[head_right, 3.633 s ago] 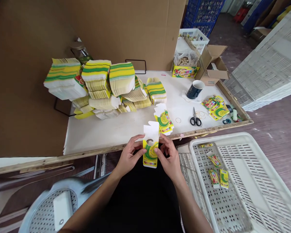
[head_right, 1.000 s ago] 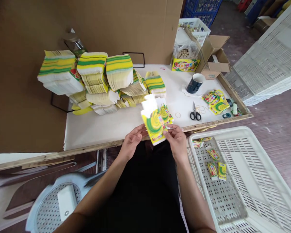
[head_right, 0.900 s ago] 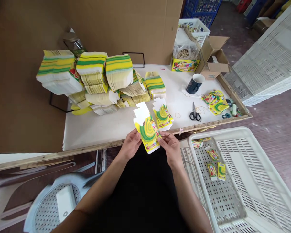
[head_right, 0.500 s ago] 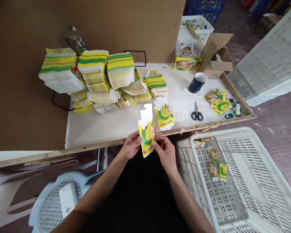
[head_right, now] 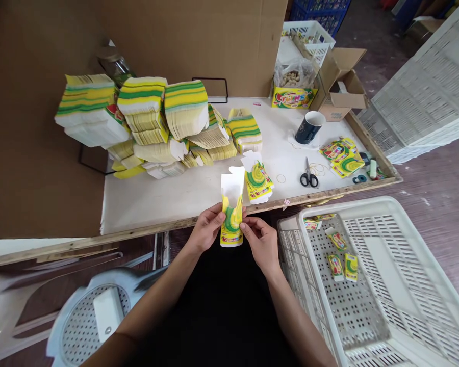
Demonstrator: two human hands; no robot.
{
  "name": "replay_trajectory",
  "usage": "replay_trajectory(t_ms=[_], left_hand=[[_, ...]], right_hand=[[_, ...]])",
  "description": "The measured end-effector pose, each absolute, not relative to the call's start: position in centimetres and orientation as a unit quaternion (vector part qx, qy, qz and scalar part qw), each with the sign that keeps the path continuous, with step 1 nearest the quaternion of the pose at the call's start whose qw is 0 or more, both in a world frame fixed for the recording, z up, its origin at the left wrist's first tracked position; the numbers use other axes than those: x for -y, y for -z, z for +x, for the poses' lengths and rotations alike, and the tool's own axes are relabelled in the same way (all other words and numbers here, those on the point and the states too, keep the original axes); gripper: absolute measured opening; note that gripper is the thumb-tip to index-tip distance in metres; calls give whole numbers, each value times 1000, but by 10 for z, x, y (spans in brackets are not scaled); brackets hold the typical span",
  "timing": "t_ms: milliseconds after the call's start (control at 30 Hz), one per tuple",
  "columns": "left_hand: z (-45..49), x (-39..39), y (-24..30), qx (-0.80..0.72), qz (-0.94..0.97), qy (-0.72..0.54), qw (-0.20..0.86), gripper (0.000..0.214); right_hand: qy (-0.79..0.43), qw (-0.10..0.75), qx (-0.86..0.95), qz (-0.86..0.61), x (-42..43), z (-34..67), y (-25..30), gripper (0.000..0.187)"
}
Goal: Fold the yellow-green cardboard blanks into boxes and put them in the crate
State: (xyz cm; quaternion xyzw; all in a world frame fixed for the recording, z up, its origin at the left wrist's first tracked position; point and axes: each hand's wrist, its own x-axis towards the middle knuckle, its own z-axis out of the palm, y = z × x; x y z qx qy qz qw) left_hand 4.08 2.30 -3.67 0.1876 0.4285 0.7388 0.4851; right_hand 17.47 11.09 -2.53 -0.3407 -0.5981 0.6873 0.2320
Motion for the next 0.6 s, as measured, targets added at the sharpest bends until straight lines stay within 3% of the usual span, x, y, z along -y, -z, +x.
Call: replay_trajectory(t_ms=[167,367,500,600], left_hand=[[40,-24,39,-511,186,-716,438,44],[39,-16,29,-595,233,-686,349,66],[39,-11,20,-594,296,-658,354,58],[37,-11,16,-578,318,-649,378,54]], right_hand=[[-631,233,646,-362,-108,176,33,30],[-526,253,745,-322,-121,181,27,20],[-560,262,745,-249,-131,183,13,42],[-586,258,731,-237,-135,185,10,40]])
